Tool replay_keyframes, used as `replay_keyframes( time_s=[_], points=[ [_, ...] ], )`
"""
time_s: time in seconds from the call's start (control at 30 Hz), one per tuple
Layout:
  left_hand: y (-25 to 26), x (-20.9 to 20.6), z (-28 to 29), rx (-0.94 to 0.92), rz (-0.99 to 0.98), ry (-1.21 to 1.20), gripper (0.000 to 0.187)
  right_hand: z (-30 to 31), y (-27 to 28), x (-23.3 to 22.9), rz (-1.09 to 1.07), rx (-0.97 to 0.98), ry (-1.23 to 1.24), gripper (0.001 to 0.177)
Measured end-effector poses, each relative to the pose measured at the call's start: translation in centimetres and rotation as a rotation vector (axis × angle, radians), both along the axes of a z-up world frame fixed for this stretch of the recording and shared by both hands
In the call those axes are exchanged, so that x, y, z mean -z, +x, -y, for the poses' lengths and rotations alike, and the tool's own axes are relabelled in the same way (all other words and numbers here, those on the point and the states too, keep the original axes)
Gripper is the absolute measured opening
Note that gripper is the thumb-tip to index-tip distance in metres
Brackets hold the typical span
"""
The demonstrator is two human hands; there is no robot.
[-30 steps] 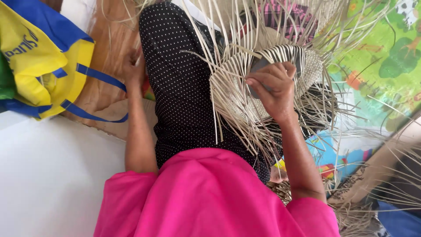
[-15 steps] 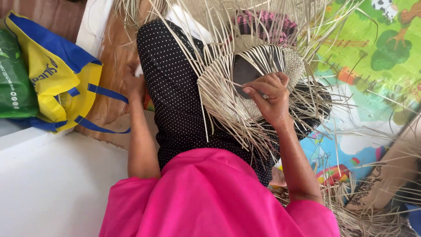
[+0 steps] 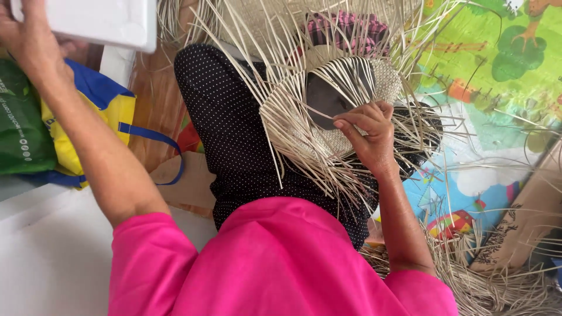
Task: A person is weaving a hat using dried plant fibers while sitting on a floor mat.
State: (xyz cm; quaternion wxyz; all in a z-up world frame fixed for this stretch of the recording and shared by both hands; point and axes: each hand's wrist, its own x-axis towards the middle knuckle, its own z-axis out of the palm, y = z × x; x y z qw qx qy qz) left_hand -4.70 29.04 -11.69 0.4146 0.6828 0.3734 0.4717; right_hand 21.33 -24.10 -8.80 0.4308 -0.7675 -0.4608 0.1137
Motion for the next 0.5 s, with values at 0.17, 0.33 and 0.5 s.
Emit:
replay_keyframes(
  time_s=[0.17, 0.33, 0.5],
  points=[
    [-1.4, -0.8, 6.3, 0.135, -0.421, -0.505, 0.045, -0.8, 0.3, -0.1, -0.027, 0.019, -0.027, 0.003],
    [0.4, 0.8, 15.4, 0.367, -0.747, -0.726, 0.066, -2.0, 0.3, -0.6, 0.012, -0.046, -0.058, 0.008],
    [0.6, 0.5, 16.1, 0.347, -0.748, -0.472, 0.074, -3.8, 0.5, -2.1, -0.05, -0.274, -0.056, 0.014]
  ],
)
